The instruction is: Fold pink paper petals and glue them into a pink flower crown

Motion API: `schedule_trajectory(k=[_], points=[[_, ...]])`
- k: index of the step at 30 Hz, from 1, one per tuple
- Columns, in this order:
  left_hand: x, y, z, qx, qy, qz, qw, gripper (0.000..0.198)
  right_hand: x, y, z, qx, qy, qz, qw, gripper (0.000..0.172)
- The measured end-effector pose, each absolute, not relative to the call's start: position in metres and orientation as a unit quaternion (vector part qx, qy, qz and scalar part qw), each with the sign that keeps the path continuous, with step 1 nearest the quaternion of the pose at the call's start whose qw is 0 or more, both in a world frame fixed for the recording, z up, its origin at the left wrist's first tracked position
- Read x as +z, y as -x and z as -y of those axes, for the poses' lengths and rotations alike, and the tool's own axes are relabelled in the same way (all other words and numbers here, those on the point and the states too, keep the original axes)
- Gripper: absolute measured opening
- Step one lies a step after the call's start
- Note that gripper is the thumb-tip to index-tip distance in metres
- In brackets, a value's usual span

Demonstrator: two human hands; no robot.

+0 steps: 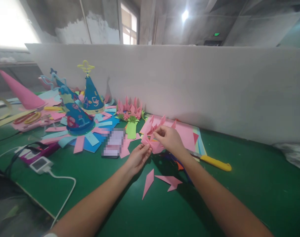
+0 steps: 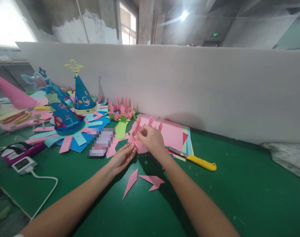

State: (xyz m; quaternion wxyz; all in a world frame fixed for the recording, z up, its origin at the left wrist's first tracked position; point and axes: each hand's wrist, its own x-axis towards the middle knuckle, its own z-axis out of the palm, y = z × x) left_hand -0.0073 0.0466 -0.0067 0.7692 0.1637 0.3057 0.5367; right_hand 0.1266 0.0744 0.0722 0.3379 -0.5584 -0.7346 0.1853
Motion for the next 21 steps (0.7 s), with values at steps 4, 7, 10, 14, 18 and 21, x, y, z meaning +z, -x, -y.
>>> schedule_trajectory(k=[4, 7, 10, 14, 18, 21], points=[[-0.004, 0.006, -0.046, 0.538, -0.159, -0.330, 0.759, 0.013, 0.073, -0.124, -0.069, 0.157, 0.565, 0.743, 0.324, 0.013], [-0.003, 0.006, -0.045, 0.539, -0.159, -0.331, 0.758, 0.015, 0.074, -0.122, -0.067, 0.148, 0.566, 0.746, 0.319, 0.013], [-0.003, 0.006, -0.046, 0.539, -0.155, -0.331, 0.759, 0.015, 0.075, -0.120, -0.065, 0.146, 0.567, 0.748, 0.313, 0.013], [-0.005, 0.006, -0.046, 0.539, -0.156, -0.330, 0.759, 0.015, 0.076, -0.118, -0.064, 0.152, 0.571, 0.745, 0.310, 0.012], [-0.004, 0.006, -0.046, 0.539, -0.157, -0.331, 0.759, 0.013, 0.075, -0.115, -0.065, 0.161, 0.578, 0.738, 0.310, 0.012], [-0.003, 0.005, -0.046, 0.540, -0.156, -0.333, 0.757, 0.013, 0.074, -0.115, -0.066, 0.166, 0.583, 0.733, 0.310, 0.012]])
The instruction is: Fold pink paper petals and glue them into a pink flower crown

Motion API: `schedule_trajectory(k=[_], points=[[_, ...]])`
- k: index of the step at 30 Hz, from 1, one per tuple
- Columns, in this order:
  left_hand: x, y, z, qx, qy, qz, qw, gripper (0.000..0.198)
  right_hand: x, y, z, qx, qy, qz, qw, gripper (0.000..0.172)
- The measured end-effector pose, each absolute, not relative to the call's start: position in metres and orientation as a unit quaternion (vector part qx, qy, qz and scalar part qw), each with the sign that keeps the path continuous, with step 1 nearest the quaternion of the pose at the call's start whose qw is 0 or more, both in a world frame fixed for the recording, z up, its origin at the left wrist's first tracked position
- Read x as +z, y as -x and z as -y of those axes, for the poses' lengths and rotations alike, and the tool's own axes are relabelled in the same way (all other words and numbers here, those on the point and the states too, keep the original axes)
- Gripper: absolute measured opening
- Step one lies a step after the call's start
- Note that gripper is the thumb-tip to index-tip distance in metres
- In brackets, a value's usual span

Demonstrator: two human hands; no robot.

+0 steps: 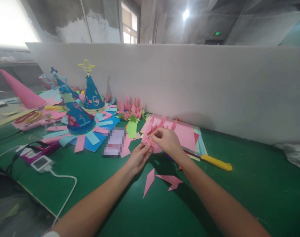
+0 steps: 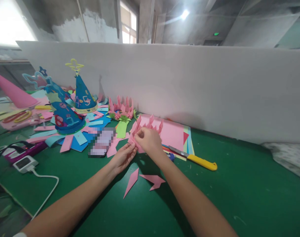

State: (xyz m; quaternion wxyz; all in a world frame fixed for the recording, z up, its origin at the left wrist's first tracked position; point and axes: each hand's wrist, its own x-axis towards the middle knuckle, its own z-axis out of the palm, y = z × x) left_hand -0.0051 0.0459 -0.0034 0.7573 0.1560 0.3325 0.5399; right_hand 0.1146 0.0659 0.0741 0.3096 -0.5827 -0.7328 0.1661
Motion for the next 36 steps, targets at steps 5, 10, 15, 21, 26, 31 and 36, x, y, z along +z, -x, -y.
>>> schedule_trajectory(k=[5, 10, 15, 21, 26, 31, 36], points=[[-0.0020, 0.0050, -0.0458, 0.537, -0.151, -0.337, 0.758, 0.013, 0.0724, -0.1152, -0.0672, 0.174, 0.582, 0.732, 0.307, 0.012], [-0.0020, 0.0052, -0.0463, 0.539, -0.148, -0.337, 0.757, 0.012, 0.0711, -0.1156, -0.0688, 0.178, 0.577, 0.733, 0.312, 0.012], [-0.0027, 0.0041, -0.0461, 0.545, -0.146, -0.340, 0.752, 0.013, 0.0686, -0.1148, -0.0695, 0.171, 0.582, 0.730, 0.314, 0.011], [-0.0025, 0.0040, -0.0462, 0.547, -0.142, -0.336, 0.754, 0.012, 0.0681, -0.1146, -0.0694, 0.182, 0.580, 0.728, 0.317, 0.010], [-0.0008, 0.0049, -0.0457, 0.541, -0.147, -0.336, 0.757, 0.013, 0.0688, -0.1151, -0.0696, 0.189, 0.582, 0.725, 0.315, 0.011], [-0.0019, 0.0054, -0.0462, 0.537, -0.148, -0.341, 0.757, 0.014, 0.0671, -0.1155, -0.0703, 0.194, 0.581, 0.722, 0.321, 0.010], [-0.0028, 0.0053, -0.0462, 0.541, -0.140, -0.339, 0.757, 0.018, 0.0663, -0.1159, -0.0717, 0.195, 0.580, 0.725, 0.316, 0.011]])
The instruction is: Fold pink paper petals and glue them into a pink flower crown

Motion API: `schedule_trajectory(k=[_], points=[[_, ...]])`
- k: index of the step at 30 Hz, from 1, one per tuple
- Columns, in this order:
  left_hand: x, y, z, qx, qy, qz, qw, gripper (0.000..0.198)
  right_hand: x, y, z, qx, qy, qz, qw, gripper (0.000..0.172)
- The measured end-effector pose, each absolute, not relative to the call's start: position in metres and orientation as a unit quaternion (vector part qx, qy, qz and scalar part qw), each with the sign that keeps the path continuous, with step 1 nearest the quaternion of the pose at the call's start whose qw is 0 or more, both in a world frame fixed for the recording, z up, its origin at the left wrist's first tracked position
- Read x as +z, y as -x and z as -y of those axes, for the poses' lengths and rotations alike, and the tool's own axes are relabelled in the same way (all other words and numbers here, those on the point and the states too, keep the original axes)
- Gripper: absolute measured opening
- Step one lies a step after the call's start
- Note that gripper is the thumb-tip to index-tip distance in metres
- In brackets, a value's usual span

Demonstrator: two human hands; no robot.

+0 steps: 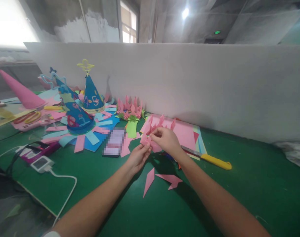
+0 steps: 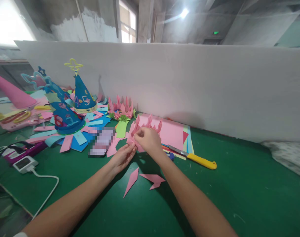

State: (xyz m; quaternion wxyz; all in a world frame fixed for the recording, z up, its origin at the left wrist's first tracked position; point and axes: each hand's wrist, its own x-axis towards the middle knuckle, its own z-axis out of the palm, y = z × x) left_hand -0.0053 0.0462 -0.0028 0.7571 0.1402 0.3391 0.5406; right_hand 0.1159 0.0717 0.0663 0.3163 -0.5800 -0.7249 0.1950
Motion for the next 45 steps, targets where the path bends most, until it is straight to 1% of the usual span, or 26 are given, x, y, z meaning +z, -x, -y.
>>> schedule_trajectory(k=[16, 28, 45], points=[[-0.0027, 0.0050, -0.0464, 0.543, -0.135, -0.338, 0.757, 0.017, 0.0666, -0.1157, -0.0722, 0.201, 0.582, 0.721, 0.317, 0.011], [-0.0028, 0.0054, -0.0462, 0.543, -0.129, -0.329, 0.762, 0.019, 0.0680, -0.1159, -0.0729, 0.234, 0.566, 0.721, 0.324, 0.011], [-0.0054, 0.0067, -0.0473, 0.537, -0.137, -0.326, 0.766, 0.017, 0.0679, -0.1127, -0.0725, 0.244, 0.565, 0.714, 0.334, 0.009]])
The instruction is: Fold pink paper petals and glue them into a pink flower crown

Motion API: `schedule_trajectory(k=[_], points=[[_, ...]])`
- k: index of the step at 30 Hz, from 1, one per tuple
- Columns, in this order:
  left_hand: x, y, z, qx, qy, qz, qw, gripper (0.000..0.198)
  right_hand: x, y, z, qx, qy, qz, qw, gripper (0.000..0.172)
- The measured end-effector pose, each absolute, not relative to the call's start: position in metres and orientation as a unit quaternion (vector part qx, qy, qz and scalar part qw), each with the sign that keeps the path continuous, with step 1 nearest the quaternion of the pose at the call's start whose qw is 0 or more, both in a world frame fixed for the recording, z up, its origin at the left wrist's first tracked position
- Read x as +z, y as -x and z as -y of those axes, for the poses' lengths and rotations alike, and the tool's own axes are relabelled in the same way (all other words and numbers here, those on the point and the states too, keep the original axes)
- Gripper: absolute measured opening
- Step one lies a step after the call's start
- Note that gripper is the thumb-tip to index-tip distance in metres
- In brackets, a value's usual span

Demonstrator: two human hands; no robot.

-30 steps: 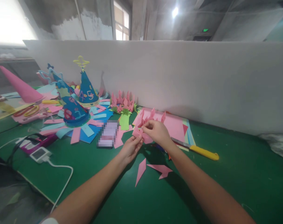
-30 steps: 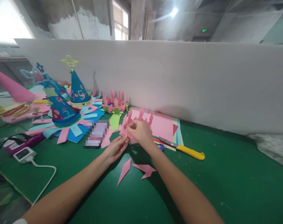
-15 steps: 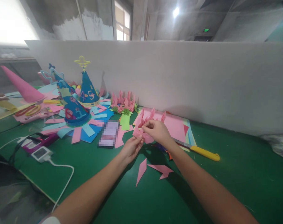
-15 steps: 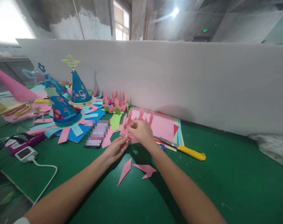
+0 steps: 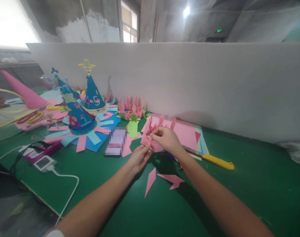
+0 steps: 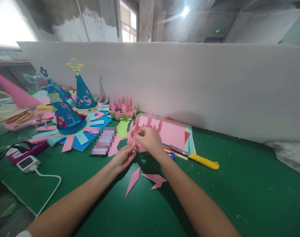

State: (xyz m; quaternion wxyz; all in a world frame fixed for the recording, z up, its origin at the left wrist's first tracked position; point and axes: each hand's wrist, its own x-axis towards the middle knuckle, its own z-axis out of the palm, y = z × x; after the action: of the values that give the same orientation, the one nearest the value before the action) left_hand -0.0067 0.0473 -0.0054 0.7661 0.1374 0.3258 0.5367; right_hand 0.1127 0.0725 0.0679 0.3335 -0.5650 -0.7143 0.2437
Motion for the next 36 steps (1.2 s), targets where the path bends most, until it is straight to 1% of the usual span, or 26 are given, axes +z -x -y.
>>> schedule_trajectory(k=[20, 27, 33, 36], points=[[-0.0014, 0.0073, -0.0469, 0.523, -0.123, -0.327, 0.777, 0.021, 0.0662, -0.1121, -0.0716, 0.256, 0.559, 0.715, 0.334, 0.011], [-0.0037, 0.0082, -0.0474, 0.507, -0.143, -0.330, 0.783, 0.018, 0.0653, -0.1124, -0.0722, 0.250, 0.556, 0.713, 0.347, 0.008], [-0.0072, 0.0091, -0.0476, 0.503, -0.163, -0.335, 0.780, 0.023, 0.0662, -0.1122, -0.0721, 0.256, 0.552, 0.716, 0.342, 0.008], [-0.0076, 0.0093, -0.0477, 0.504, -0.158, -0.335, 0.780, 0.022, 0.0662, -0.1120, -0.0722, 0.258, 0.548, 0.719, 0.340, 0.009]])
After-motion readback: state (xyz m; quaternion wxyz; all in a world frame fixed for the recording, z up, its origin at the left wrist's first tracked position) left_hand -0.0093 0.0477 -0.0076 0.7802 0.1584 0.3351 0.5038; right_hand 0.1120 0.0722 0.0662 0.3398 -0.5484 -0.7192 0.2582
